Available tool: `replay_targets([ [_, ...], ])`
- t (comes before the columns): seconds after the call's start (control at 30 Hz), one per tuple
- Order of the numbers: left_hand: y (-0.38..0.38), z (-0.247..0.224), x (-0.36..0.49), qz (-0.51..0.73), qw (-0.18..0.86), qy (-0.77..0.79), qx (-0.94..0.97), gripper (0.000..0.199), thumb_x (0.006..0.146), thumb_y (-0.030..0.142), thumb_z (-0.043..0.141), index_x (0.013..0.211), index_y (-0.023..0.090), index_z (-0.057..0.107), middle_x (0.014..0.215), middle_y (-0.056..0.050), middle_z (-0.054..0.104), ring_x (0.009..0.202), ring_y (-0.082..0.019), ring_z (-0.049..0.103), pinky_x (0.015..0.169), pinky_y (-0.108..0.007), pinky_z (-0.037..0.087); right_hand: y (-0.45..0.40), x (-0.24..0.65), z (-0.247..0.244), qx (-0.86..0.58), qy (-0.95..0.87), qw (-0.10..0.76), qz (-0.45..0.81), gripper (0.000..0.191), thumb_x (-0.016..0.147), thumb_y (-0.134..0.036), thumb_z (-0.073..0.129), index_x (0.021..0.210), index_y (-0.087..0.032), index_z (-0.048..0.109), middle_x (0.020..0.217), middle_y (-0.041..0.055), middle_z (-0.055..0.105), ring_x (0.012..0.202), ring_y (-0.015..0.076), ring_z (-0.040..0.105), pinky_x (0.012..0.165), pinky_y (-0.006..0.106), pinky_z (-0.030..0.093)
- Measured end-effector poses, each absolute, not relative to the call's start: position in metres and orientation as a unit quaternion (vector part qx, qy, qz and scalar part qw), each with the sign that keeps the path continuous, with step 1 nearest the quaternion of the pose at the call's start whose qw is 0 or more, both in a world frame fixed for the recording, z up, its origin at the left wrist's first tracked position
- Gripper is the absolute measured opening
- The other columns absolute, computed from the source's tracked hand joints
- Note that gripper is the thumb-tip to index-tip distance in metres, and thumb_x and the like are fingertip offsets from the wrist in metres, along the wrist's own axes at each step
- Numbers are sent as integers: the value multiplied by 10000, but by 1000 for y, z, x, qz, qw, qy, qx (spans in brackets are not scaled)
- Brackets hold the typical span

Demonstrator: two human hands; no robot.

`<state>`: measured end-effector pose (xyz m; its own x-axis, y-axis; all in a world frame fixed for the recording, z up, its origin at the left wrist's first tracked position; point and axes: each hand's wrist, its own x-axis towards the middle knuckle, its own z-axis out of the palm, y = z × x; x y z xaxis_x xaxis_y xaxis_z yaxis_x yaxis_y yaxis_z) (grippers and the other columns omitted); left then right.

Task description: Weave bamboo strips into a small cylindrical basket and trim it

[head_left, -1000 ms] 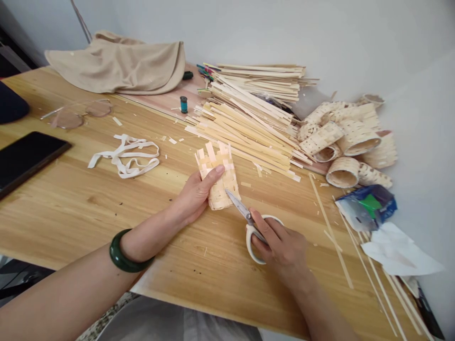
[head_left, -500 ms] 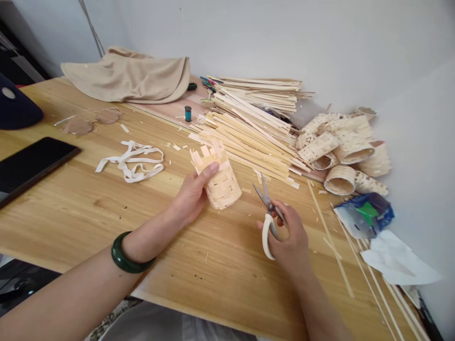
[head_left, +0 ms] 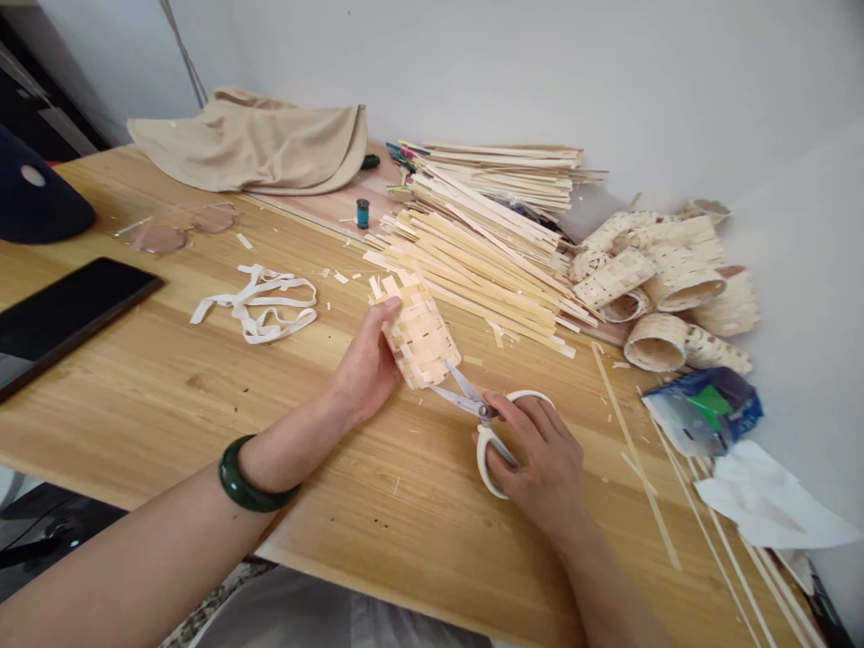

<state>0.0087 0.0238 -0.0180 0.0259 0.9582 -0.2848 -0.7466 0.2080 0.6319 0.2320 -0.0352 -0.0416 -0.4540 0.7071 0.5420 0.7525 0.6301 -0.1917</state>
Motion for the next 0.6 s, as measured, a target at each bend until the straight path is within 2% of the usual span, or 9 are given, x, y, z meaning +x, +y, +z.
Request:
replay_targets([
  [0.1, 24, -22, 8, 614, 679, 363, 175, 249, 862, 398, 715, 965, 172, 734, 892, -33, 768, 814, -189, 713, 728, -284, 599, -35, 232, -41, -433, -847, 301, -61, 417, 871, -130, 640, 1281, -201, 616, 950, 66, 711, 853, 236, 635, 750, 370, 531],
  [0.23, 25, -28, 7, 632, 651, 375, 190, 320, 767, 421, 829, 943, 171, 739, 887, -31, 772, 821, -191, 715, 733, -273, 591, -35, 231, -39, -426, -850, 302, -73, 422, 883, -127, 623, 1297, -206, 604, 950, 67, 718, 850, 237, 633, 752, 369, 529],
  [0.47, 25, -28, 8, 634, 647, 385, 176, 378, 705, 469, 876, 914, 195, 721, 842, -7, 761, 806, -197, 725, 687, -269, 591, -38, 228, -35, -416, -834, 296, -209, 342, 881, -142, 681, 1219, -196, 658, 853, 62, 702, 784, 239, 572, 759, 370, 475],
  [0.6, 23, -27, 9, 624, 656, 382, 182, 414, 695, 489, 878, 928, 185, 721, 886, -31, 774, 886, -232, 740, 726, -293, 612, -37, 229, -34, -417, -838, 290, -198, 340, 893, -146, 677, 1231, -182, 656, 866, 66, 706, 801, 233, 579, 776, 358, 470],
])
